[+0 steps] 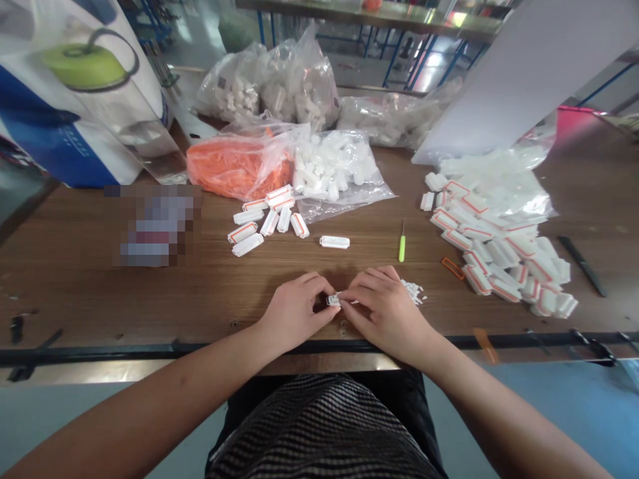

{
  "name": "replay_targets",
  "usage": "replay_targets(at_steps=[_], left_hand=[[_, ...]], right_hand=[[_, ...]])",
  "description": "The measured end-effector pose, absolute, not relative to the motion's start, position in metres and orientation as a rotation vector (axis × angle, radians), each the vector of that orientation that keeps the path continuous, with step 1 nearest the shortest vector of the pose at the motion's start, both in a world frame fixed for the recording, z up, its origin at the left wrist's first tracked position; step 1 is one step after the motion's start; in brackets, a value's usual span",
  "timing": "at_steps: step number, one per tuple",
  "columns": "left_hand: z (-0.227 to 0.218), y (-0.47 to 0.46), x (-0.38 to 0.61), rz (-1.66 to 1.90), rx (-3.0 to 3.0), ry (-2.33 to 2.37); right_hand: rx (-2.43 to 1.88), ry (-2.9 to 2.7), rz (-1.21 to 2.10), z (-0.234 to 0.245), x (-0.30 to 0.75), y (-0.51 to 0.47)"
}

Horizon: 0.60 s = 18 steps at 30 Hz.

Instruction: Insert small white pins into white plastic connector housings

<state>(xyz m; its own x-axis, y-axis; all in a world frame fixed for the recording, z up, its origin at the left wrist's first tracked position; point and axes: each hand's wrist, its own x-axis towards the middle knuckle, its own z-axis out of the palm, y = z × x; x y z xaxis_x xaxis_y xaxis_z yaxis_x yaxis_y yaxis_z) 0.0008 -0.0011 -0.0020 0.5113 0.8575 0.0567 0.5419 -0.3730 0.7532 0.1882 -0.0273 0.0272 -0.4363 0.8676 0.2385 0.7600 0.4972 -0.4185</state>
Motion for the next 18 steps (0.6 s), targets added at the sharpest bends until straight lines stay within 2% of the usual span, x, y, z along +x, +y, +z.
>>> replay_targets(at_steps=[9, 12, 18], left_hand=[[-0.001, -0.001, 0.0, 0.58, 2.056, 1.146], [-0.001, -0.001, 0.0, 0.584, 2.072, 1.146], [-0.003, 0.0, -0.001, 0.602, 2.131, 1.132]], right_hand=[[-1.326, -2.357, 0.103, 0.022, 0.184, -0.039], [-1.313, -2.286, 0.173, 0.022, 0.192, -0.04], [-1.818, -1.892, 0.323, 0.021, 0.277, -0.029]])
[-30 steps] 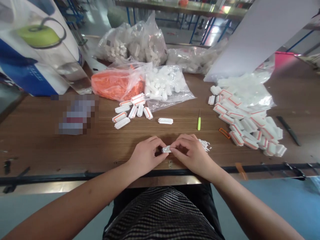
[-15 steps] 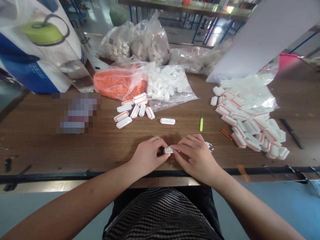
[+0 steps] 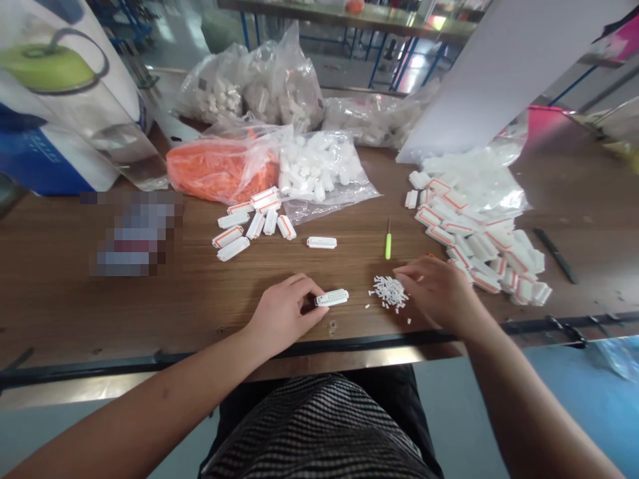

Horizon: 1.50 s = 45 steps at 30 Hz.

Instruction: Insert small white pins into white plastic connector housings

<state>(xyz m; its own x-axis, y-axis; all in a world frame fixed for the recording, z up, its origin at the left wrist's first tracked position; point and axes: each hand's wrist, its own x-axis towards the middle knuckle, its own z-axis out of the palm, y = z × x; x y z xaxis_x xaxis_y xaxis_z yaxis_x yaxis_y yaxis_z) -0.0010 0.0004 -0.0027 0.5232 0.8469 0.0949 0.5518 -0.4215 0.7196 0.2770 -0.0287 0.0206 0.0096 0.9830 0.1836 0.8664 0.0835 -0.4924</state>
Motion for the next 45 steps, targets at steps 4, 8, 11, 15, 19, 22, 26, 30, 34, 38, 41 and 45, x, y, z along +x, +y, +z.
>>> replay_targets(at_steps=[4, 8, 11, 15, 19, 22, 26, 30, 34, 38, 41, 45], left_hand=[[-0.003, 0.002, -0.002, 0.613, 2.158, 1.114], [-0.004, 0.001, -0.002, 0.603, 2.159, 1.12], [-0.005, 0.001, -0.003, 0.601, 2.161, 1.124], [-0.005, 0.001, -0.003, 0.604, 2.166, 1.125], [-0.003, 0.0, -0.002, 0.607, 2.159, 1.131], [-0.001, 0.0, 0.0, 0.605, 2.14, 1.141], [-0.001, -0.001, 0.001, 0.613, 2.117, 1.133], [-0.003, -0.002, 0.0, 0.633, 2.102, 1.106], [-0.003, -0.002, 0.0, 0.641, 2.081, 1.092], [-0.002, -0.001, 0.0, 0.618, 2.066, 1.105], [-0.001, -0.001, 0.0, 0.609, 2.068, 1.11], [0.0, -0.001, 0.001, 0.607, 2.058, 1.115]], right_hand=[[-1.904, -1.906, 0.588, 0.015, 0.317, -0.026], [-1.877, -1.899, 0.629, 0.013, 0.319, -0.027], [-1.903, -1.952, 0.576, 0.013, 0.318, -0.029], [-1.966, -2.03, 0.482, 0.016, 0.321, -0.032], [-1.965, -1.897, 0.526, 0.023, 0.306, -0.034], [-1.764, -1.824, 0.636, 0.03, 0.272, -0.033], [-1.479, -2.009, 0.68, 0.032, 0.22, -0.028], [-1.408, -2.116, 0.652, 0.026, 0.196, -0.021], [-1.388, -2.187, 0.57, 0.022, 0.195, -0.018], [-1.366, -2.24, 0.502, 0.023, 0.193, -0.017], [-1.373, -2.289, 0.437, 0.023, 0.191, -0.018], [-1.364, -2.375, 0.334, 0.026, 0.192, -0.021]])
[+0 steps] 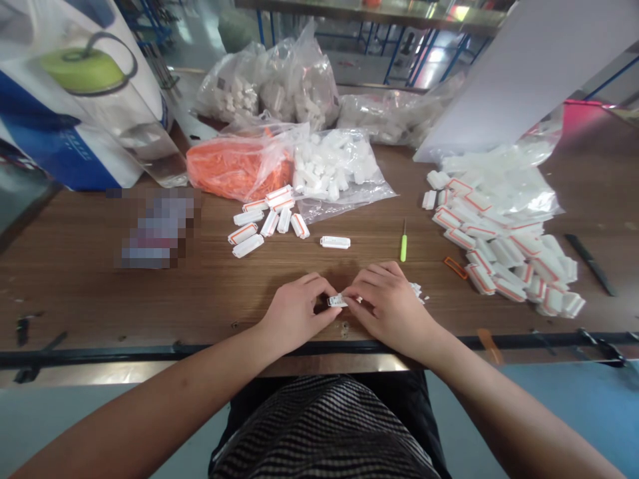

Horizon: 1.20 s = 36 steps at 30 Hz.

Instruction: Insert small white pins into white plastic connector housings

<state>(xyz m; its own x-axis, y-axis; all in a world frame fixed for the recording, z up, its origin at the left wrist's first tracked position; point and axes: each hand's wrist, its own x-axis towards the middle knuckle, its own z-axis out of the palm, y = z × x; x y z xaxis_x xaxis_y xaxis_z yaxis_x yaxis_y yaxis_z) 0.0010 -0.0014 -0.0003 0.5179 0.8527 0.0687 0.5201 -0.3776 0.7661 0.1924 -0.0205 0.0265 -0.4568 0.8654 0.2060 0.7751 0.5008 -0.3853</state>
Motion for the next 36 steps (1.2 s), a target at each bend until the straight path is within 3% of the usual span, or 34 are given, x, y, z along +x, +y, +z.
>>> replay_targets(at_steps=[14, 18, 22, 27, 36], left_hand=[[-0.004, 0.0, 0.0, 0.61, 2.081, 1.134], [-0.005, 0.0, -0.002, 0.615, 2.115, 1.122], [-0.005, 0.0, -0.003, 0.607, 2.139, 1.113], [-0.005, 0.002, -0.003, 0.616, 2.144, 1.109], [-0.006, 0.001, -0.002, 0.628, 2.15, 1.111]], right_hand=[[-1.277, -2.407, 0.004, 0.024, 0.185, -0.033], [-1.347, -2.214, 0.152, 0.023, 0.212, -0.033], [-1.831, -1.986, 0.23, 0.017, 0.275, -0.029], [-2.003, -1.821, 0.628, 0.01, 0.316, -0.029], [-2.072, -1.898, 0.53, 0.012, 0.305, -0.028]])
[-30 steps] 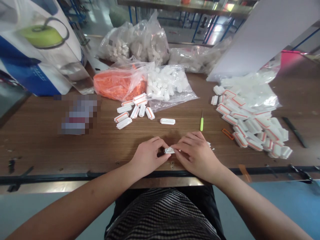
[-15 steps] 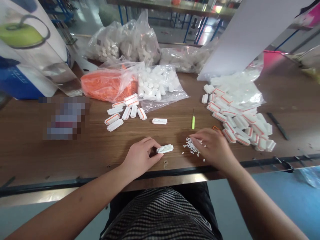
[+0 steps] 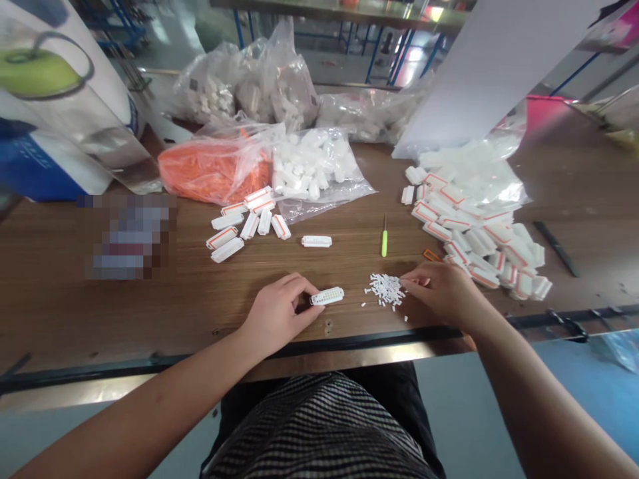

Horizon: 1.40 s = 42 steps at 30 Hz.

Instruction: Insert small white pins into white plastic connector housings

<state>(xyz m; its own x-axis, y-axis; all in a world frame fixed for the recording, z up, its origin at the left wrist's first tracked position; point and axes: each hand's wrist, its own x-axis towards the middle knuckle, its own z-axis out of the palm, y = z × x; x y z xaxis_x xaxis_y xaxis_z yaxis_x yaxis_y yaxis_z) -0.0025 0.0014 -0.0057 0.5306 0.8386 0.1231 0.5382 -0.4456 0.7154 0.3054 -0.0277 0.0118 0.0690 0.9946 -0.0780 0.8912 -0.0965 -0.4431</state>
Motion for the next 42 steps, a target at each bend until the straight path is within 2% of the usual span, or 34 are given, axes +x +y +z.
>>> replay_targets(at_steps=[8, 12, 18, 26, 34, 36, 39, 42], left_hand=[[-0.004, 0.0, -0.001, 0.627, 2.134, 1.123], [-0.004, 0.0, 0.0, 0.639, 2.114, 1.132], [-0.003, 0.0, 0.0, 0.61, 2.106, 1.125], [-0.002, -0.001, 0.0, 0.609, 2.069, 1.12], [-0.003, 0.001, 0.0, 0.565, 2.06, 1.163], [-0.003, 0.001, 0.0, 0.575, 2.078, 1.164], [-0.002, 0.001, 0.0, 0.598, 2.101, 1.157], [-0.002, 0.001, 0.0, 0.6, 2.114, 1.149]], right_hand=[[-2.036, -1.744, 0.602, 0.021, 0.297, -0.022], [-1.699, -1.764, 0.753, 0.038, 0.255, -0.023], [-1.427, -2.108, 0.697, 0.035, 0.201, -0.012], [-1.395, -2.354, 0.517, 0.032, 0.197, -0.004], [-1.274, -2.644, -0.122, 0.036, 0.179, -0.026], [-1.323, -2.585, -0.082, 0.035, 0.183, -0.032], [-1.554, -2.319, 0.18, 0.033, 0.213, -0.031], [-1.771, -2.135, 0.159, 0.03, 0.262, -0.023]])
